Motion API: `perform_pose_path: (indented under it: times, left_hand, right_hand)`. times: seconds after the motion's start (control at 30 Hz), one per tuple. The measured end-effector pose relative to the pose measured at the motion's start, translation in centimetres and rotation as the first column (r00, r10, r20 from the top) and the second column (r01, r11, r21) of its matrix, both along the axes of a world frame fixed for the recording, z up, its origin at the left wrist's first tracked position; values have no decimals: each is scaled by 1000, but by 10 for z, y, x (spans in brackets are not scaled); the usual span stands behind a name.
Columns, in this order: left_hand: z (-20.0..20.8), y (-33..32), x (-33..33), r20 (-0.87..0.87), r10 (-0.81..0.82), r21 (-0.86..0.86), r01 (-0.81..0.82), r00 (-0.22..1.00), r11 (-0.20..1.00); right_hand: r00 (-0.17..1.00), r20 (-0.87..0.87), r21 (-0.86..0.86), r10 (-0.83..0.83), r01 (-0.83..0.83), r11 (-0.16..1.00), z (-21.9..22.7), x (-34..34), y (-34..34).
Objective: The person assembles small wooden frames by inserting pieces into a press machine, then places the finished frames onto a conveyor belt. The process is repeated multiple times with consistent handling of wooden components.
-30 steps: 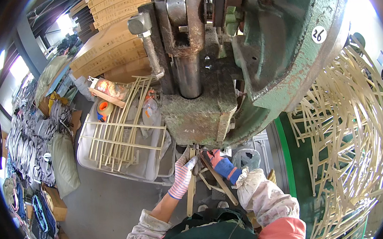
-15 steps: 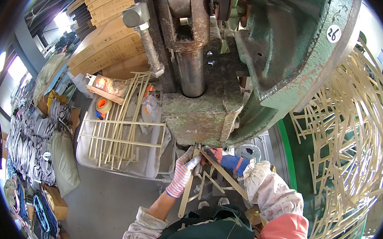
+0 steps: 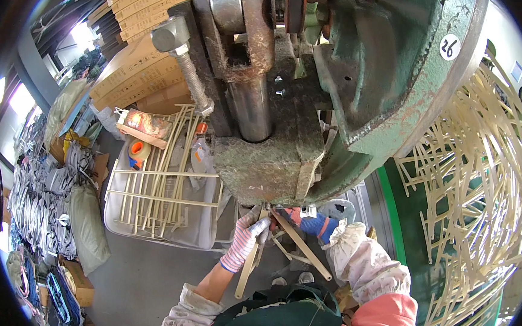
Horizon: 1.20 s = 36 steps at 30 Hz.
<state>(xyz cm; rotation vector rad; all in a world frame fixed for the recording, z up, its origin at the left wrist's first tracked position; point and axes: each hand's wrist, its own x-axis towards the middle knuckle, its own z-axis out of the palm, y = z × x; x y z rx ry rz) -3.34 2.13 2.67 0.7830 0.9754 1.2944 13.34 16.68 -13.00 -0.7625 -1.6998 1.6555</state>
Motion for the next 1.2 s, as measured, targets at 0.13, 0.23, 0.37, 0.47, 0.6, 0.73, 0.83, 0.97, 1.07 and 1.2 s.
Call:
perform_pose_path:
  times: [0.13,0.23,0.37,0.47,0.6,0.73,0.83,0.97,1.07,1.2]
  left_hand:
    - [6,2,-3,-21,-13,-14,13,1000,1000]
    - [8,3,-4,-73,-24,-25,22,997,999]
    - [9,6,-6,-66,-27,-27,26,997,999]
    - [11,7,-9,-101,-67,-33,64,993,997]
    - [17,10,-13,-227,-158,-4,161,961,987]
    - [22,12,-15,-321,-173,-12,179,931,984]
    - [20,15,-18,-290,-207,-52,201,934,978]
    - [12,19,-20,-229,-237,-40,234,944,971]
    - [7,21,-20,-211,-250,-31,249,945,968]
    - [3,18,-19,-172,-250,-9,252,953,968]
  right_hand:
    - [1000,0,-1,-12,12,1000,5,0,-4]
    - [999,42,-3,-15,15,1000,29,1,-13]
    - [996,87,-1,-24,24,1000,64,-2,-25]
    - [996,88,78,-7,0,997,81,-4,-32]
    - [983,174,-15,-54,57,998,97,-8,-40]
    - [969,246,-60,-19,34,998,117,-7,-43]
    - [976,201,-128,77,-52,990,129,-4,-44]
    - [959,237,-259,157,-93,961,133,-4,-44]
    - [989,140,-154,55,-33,988,132,-7,-48]
    - [985,172,-98,24,-7,995,133,-5,-54]
